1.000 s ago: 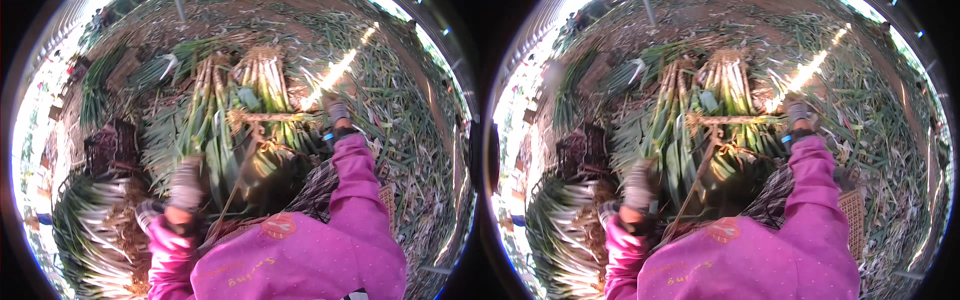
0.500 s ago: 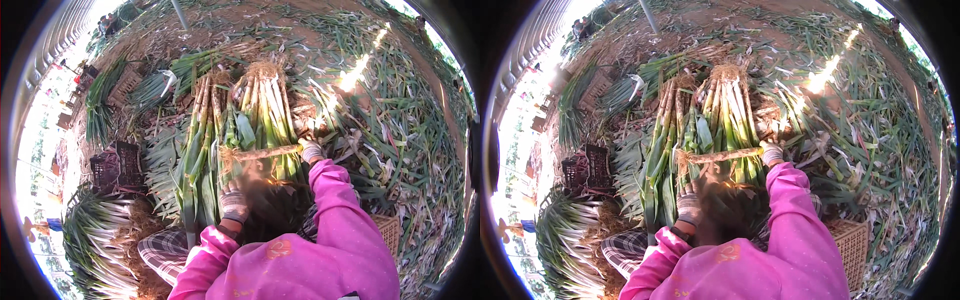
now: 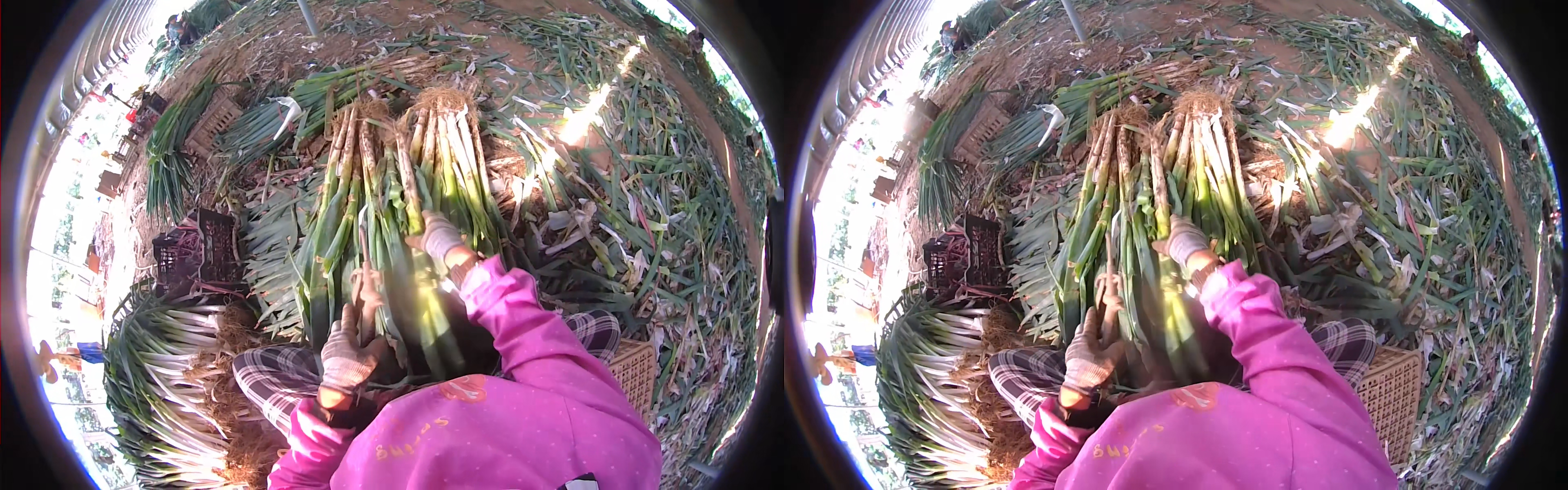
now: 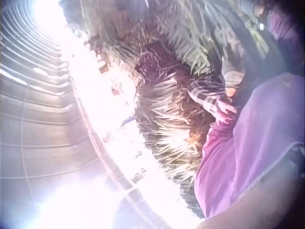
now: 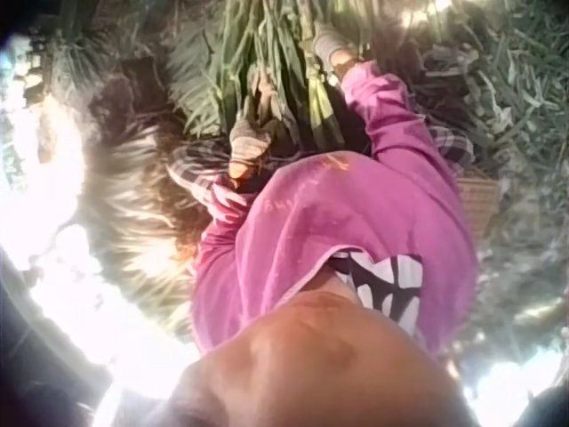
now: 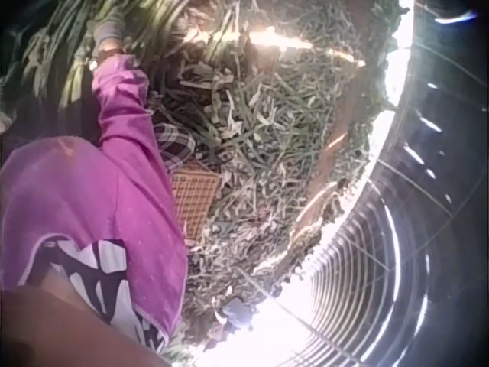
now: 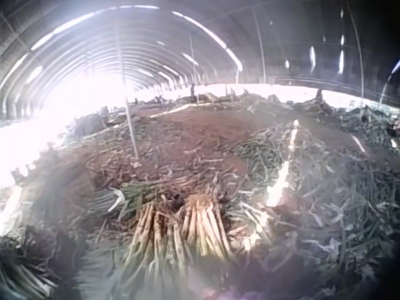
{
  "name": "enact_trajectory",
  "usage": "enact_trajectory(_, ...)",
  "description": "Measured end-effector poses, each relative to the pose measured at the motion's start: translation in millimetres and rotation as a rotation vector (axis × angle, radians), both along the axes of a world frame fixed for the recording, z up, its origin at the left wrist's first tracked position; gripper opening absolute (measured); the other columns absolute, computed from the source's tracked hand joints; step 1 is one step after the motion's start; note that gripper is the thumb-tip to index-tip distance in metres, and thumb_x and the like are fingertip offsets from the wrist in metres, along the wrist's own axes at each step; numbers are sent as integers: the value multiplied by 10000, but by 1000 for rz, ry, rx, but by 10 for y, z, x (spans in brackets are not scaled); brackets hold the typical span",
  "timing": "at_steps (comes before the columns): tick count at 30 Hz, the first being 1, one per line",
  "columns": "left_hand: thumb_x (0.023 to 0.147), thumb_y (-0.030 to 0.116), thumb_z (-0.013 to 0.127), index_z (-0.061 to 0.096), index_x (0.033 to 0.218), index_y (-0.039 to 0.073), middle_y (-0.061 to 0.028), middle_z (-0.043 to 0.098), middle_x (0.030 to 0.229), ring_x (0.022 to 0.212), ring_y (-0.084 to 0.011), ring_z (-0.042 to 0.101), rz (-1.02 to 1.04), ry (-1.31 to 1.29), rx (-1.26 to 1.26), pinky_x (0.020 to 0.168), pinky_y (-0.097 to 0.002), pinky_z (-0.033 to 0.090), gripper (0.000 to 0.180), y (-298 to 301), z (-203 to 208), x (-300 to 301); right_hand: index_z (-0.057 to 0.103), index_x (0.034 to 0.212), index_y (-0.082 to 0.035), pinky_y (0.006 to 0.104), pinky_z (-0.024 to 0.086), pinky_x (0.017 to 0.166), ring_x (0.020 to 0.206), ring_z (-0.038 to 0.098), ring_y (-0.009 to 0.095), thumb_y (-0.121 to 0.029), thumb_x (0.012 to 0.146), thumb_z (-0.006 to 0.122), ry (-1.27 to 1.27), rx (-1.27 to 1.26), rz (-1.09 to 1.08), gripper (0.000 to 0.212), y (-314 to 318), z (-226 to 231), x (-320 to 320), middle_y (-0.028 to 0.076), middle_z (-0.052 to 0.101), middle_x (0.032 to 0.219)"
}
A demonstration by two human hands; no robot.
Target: The person pulls leeks from a pile and peels away the outer layers by hand. They then use a knife to trim the green tops before placing the cleaned leeks into a separate pile.
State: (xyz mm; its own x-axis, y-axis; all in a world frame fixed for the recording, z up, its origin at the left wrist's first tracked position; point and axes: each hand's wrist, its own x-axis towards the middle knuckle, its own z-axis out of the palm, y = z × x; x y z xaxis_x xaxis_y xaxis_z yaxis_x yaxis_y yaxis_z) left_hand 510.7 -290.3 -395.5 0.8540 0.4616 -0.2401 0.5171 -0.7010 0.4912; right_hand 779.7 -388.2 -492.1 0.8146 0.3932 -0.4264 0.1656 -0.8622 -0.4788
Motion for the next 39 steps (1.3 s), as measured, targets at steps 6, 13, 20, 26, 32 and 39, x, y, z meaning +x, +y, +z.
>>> enact_trajectory(6, 683, 370, 686, 360, 1323, 9, -243, 565, 1026, 921, -348, 598, -171, -73, -283, 765, -396, 481, 804, 63, -205, -228, 415, 1239, -88, 420, 404, 959, 1155, 468, 338, -319, 646, 739, -129, -50, 43, 714, -483, 119, -689, 223, 390, 1323)
enact_trajectory(13, 716, 294, 665, 341, 1334, 9, -244, 590, 1000, 902, -369, 600, -376, 78, -207, 748, -386, 490, 754, -134, 94, 79, 472, 1169, -114, 443, 452, 847, 1021, 517, 330, -191, 634, 707, -357, -147, -177, 589, -725, -296, -741, 162, 484, 1135)
enact_trajectory(20, 720, 265, 670, 350, 1320, 65, -223, 593, 1024, 923, -372, 591, -468, 95, -275, 760, -425, 479, 709, -317, 40, 152, 468, 1169, -110, 446, 478, 798, 932, 578, 364, -242, 650, 728, -209, -49, -315, 594, -896, -313, -716, 186, 572, 997)
enact_trajectory(26, 713, 288, 674, 337, 1322, 48, -216, 596, 1001, 900, -374, 591, -474, 159, -240, 765, -441, 470, 736, -499, 303, 234, 437, 1105, -63, 473, 482, 763, 921, 579, 365, -196, 723, 638, -330, -16, -275, 451, -845, 33, -714, 190, 518, 1062)
enact_trajectory(32, 714, 289, 655, 337, 1328, 60, -237, 600, 961, 889, -372, 597, -403, 206, -173, 762, -433, 478, 729, -601, 284, 342, 430, 1111, -58, 456, 489, 713, 885, 585, 354, -125, 765, 563, -389, 2, -189, 377, -848, 168, -747, 212, 506, 1055)
enact_trajectory(39, 729, 278, 636, 396, 1303, 33, -248, 616, 931, 891, -385, 597, -319, 89, -96, 789, -424, 470, 669, -602, 107, 755, 462, 1119, -71, 441, 487, 769, 965, 561, 346, -198, 755, 603, -354, -16, -165, 410, -962, -91, -791, 202, 480, 1126)
